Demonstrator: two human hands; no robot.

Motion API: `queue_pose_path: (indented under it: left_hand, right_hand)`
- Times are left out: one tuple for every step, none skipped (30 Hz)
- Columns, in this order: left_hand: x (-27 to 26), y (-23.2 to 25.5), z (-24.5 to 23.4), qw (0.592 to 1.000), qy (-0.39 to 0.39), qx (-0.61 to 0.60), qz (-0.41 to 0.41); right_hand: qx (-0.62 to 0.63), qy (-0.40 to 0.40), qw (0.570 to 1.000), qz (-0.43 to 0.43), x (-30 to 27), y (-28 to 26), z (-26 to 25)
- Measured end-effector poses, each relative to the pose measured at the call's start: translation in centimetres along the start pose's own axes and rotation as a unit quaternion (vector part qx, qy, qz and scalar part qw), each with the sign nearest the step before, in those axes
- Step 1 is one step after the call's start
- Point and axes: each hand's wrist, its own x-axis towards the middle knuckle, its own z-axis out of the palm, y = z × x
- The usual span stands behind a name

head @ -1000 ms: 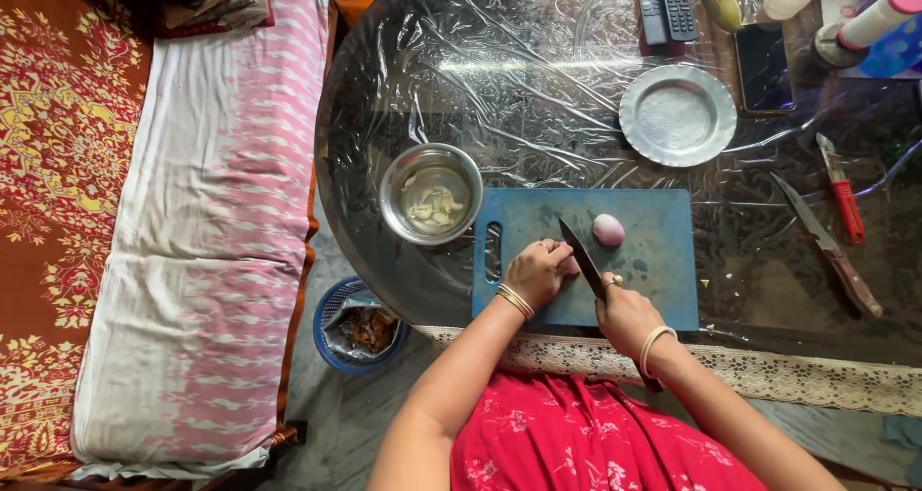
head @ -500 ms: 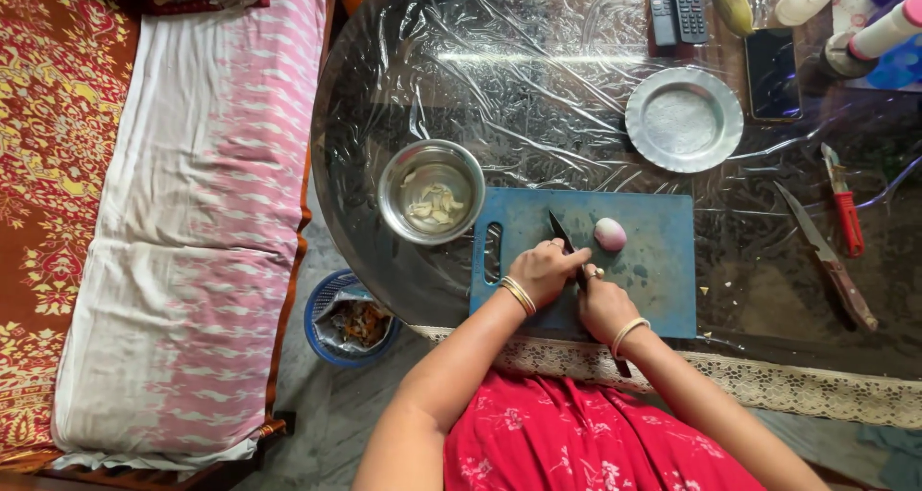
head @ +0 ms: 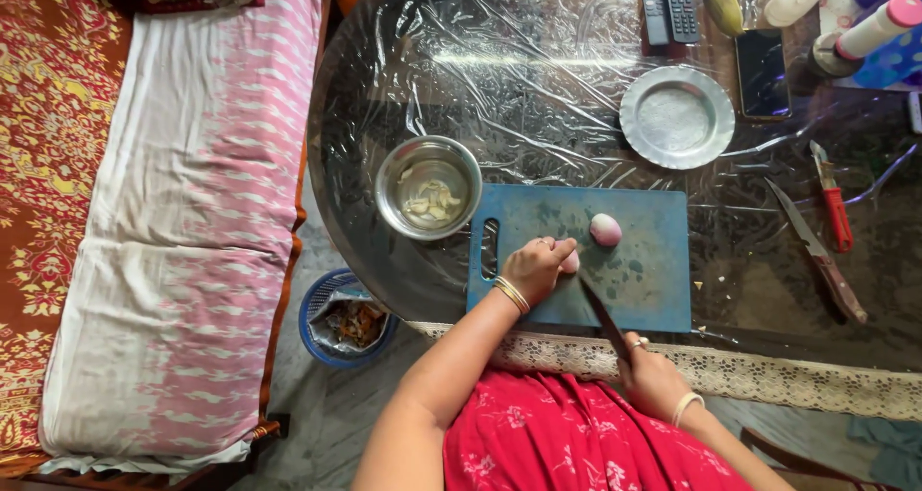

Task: Peeling and chopping onions on a cutting board.

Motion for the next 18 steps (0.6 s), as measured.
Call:
queue_pose_path:
  left_hand:
    - [-0.4,-0.2,0.1,1.000,0.006,-0.010,-0.003]
    - [-0.8,-0.3,0.3,1.000,0.013,-0.020,-0.007]
    - [-1.1,-0.4,0.3,1.000,0.010,-0.020,-0.008]
    - [-1.4,-0.5,0.4,0.999,0.027,-0.022,-0.001]
    - [-1.3,-0.7,0.5,0.999,0.044,-0.024,0.009]
    - [-1.4,-0.7,0.4,0.999,0.043,-0.024,0.010]
    - [-1.4,-0.7,0.3,0.999,0.038,-0.034,0.006]
    - [-1.4,-0.7,0.2,0.998,0.033,-0.044,0.003]
    - [-1.3,-0.6,0.0,0.998,0.034,-0.043,0.003]
    - [-1.2,-0.5,-0.1,0.999,0.043,-0.033,0.008]
    - [-1.3,-0.3,-0.3,0.998,0.052,-0.023,0.012]
    - [-1.3,-0.5,-0.1,0.998,0.053,-0.022,0.012]
    - [-1.4,-0.7,0.2,0.998,0.053,-0.019,0.010]
    - [-1.5,-0.9,0.4,0.998,0.052,-0.016,0.008]
    - [-1.5,-1.0,0.5,0.998,0.052,-0.017,0.007]
    - [-1.5,-1.2,0.6,0.999,0.050,-0.014,0.011]
    - [-1.6,-1.3,0.7,0.999,0.048,-0.011,0.014]
    - [-1.6,-1.3,0.7,0.999,0.048,-0.011,0.013]
  right_hand:
    - [0.013,0.026,1.000,0.002,-0.1,-0.7,-0.6]
    - [0.025,0.052,0.998,0.003,-0.1,-1.3,-1.1]
    - [0.027,0.050,0.998,0.004,0.5,-2.2,-1.3]
    - [0.027,0.069,0.997,0.004,1.1,-3.1,-1.6]
    - [0.026,0.091,0.995,0.003,1.9,-4.0,-2.0]
    - [0.027,0.092,0.995,0.004,2.5,-4.9,-2.4]
    - [0.014,0.079,0.997,0.010,3.0,-5.9,-2.9]
    - [0.001,0.067,0.998,0.015,3.6,-6.8,-3.4]
    - [0.001,0.067,0.998,0.014,3.7,-7.5,-3.9]
    - [-0.003,0.061,0.998,0.016,3.8,-8.2,-4.5]
    - [-0.007,0.053,0.998,0.018,3.9,-8.9,-5.0]
    - [-0.008,0.053,0.998,0.017,4.0,-8.9,-4.9]
    - [-0.010,0.050,0.999,0.018,4.2,-8.9,-4.9]
    - [-0.012,0.047,0.999,0.019,4.3,-8.9,-4.8]
    - [-0.013,0.047,0.999,0.019,4.4,-8.9,-4.8]
    - [-0.013,0.044,0.999,0.019,4.5,-9.0,-4.8]
    - [-0.013,0.040,0.999,0.020,4.6,-9.1,-4.8]
    - [-0.014,0.039,0.999,0.020,4.7,-9.4,-4.9]
